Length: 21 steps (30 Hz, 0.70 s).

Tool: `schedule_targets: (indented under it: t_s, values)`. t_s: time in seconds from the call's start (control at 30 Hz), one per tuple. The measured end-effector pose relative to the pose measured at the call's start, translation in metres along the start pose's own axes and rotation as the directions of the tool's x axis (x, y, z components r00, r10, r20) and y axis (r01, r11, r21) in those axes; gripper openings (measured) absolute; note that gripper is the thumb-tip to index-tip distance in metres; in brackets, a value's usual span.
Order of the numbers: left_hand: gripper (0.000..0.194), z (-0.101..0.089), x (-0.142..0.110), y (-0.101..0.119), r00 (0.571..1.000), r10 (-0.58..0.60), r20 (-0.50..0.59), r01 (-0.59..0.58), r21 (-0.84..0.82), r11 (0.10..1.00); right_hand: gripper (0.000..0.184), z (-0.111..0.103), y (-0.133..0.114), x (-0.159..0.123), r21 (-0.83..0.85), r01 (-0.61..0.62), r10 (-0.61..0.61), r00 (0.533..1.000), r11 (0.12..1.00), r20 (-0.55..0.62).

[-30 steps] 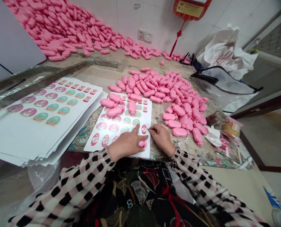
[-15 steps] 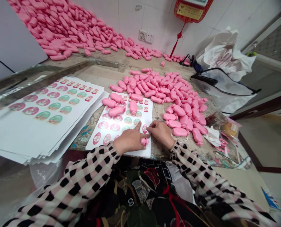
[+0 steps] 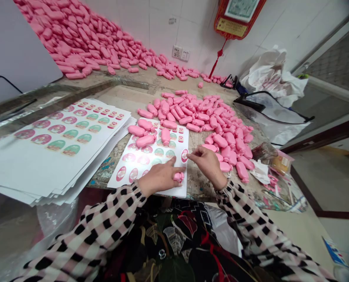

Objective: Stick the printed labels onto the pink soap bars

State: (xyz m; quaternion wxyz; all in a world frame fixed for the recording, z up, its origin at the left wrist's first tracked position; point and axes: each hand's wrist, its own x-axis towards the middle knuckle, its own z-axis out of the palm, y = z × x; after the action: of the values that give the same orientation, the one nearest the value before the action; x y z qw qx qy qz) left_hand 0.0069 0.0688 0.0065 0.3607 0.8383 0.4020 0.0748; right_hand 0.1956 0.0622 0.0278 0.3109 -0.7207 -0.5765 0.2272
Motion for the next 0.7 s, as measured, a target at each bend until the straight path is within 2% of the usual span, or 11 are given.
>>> schedule_targets:
  t_s: [0.07,0.1,0.13,0.17,0.23,0.27,0.3,0.33,0.4,0.47,0.7]
  values:
    - [0.046,0.001,-0.006,-0.003,0.984,-0.040,-0.171,-0.010,-0.283,0.959,0.027,0.001,0.005,-0.005,0.280,-0.016,0.020,1.000,0.960,-0.013]
    - [0.044,0.001,-0.009,-0.003,0.967,-0.101,-0.235,-0.017,-0.451,0.892,0.027,0.002,0.006,-0.009,0.414,-0.020,0.031,0.999,0.910,-0.020]
    - [0.043,0.001,-0.011,-0.003,0.950,-0.175,-0.258,-0.026,-0.624,0.781,0.027,0.004,0.005,-0.013,0.521,-0.022,0.039,0.999,0.853,-0.021]
    - [0.044,0.001,-0.013,-0.002,0.943,-0.245,-0.226,-0.025,-0.781,0.625,0.026,0.006,0.003,-0.018,0.596,-0.021,0.039,0.999,0.803,-0.017]
    - [0.050,-0.001,-0.015,0.001,0.949,-0.306,-0.070,0.004,-0.972,0.235,0.024,0.012,-0.006,-0.029,0.668,-0.021,0.022,1.000,0.744,0.008]
    - [0.050,-0.001,-0.015,0.003,0.951,-0.308,-0.001,0.017,-0.998,0.056,0.023,0.014,-0.011,-0.034,0.678,-0.023,0.006,1.000,0.735,0.027]
    - [0.049,-0.001,-0.015,0.005,0.949,-0.310,0.050,0.025,-0.996,-0.084,0.023,0.017,-0.016,-0.039,0.680,-0.022,-0.013,0.999,0.733,0.046]
    - [0.046,-0.001,-0.014,0.007,0.944,-0.318,0.086,0.028,-0.983,-0.181,0.023,0.019,-0.021,-0.043,0.675,-0.021,-0.030,0.998,0.737,0.064]
    - [0.040,0.000,-0.013,0.010,0.928,-0.351,0.124,0.024,-0.961,-0.276,0.024,0.023,-0.028,-0.049,0.654,-0.026,-0.049,0.994,0.756,0.097]
    - [0.040,0.000,-0.013,0.013,0.919,-0.365,0.152,0.034,-0.950,-0.309,0.025,0.025,-0.031,-0.051,0.632,-0.040,-0.055,0.990,0.774,0.130]
    - [0.046,0.003,-0.015,0.015,0.941,-0.307,0.145,0.061,-0.961,-0.268,0.026,0.028,-0.030,-0.053,0.565,-0.046,-0.062,0.983,0.824,0.170]
